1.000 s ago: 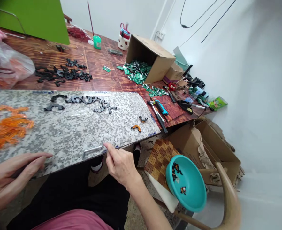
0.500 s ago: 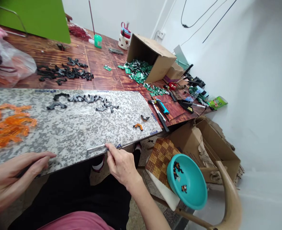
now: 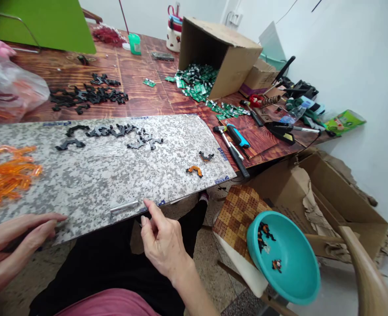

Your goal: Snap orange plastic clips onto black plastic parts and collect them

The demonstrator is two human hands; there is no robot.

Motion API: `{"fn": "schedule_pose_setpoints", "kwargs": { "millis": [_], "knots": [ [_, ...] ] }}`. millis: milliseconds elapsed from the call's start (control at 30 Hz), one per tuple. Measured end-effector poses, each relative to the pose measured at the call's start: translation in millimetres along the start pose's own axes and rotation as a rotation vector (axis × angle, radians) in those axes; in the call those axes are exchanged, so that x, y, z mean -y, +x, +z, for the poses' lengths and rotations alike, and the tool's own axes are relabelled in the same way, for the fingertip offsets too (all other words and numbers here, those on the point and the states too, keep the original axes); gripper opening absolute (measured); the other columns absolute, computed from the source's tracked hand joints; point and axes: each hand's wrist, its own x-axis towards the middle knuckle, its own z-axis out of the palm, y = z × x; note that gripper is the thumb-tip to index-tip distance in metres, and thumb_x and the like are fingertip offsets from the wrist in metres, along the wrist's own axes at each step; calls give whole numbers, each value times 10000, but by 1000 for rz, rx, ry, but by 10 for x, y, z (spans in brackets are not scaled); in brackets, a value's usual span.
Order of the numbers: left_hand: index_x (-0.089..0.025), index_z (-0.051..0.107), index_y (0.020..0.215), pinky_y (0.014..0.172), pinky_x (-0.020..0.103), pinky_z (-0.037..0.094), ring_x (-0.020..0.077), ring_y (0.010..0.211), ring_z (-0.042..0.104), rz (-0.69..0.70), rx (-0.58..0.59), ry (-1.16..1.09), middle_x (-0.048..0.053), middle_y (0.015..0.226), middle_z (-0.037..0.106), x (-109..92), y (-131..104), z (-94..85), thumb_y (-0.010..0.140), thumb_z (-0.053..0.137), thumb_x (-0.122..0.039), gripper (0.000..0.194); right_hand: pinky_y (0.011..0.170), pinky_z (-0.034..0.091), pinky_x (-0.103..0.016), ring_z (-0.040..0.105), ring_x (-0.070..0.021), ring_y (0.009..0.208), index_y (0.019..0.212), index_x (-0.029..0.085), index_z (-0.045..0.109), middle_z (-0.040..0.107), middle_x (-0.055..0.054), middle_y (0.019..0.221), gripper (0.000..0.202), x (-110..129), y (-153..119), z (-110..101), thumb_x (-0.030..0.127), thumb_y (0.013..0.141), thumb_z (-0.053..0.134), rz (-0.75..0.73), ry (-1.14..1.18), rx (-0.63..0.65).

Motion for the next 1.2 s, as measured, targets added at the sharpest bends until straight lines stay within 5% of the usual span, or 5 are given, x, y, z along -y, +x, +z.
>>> {"fn": "schedule_pose_setpoints", "kwargs": {
  "millis": [300,667,933,1200],
  "knots": [
    [-290,702,996,791,249,490,183,802,669,35,-16,-20,-12,944,723,-54,29,-30,898,580,-362,172,487,349,-208,422,-91,440,1397,69,514,445,77,549,500,65,-4,47,268,941,469,21,115,57],
    [-187,736,913,686,187,511,148,725,702,157,-73,-76,32,827,760,-347,137,-121,903,585,-306,192,478,358,-211,422,-98,447,1444,79,451,409,88,553,515,55,-100,151,271,966,469,9,39,64],
    [-220,711,934,710,206,500,148,729,689,179,-95,-147,5,820,748,-302,99,-68,921,560,-280,164,597,511,-212,580,-113,577,1284,251,608,583,45,653,348,147,-167,-108,213,942,555,-69,56,-206],
    [-235,696,966,711,218,497,151,745,687,212,-94,-212,-5,832,747,-244,59,-53,942,536,-262,164,511,485,-190,586,-105,557,1032,277,724,639,24,696,176,314,-145,-230,206,911,618,-104,-76,-304]
  ]
}}
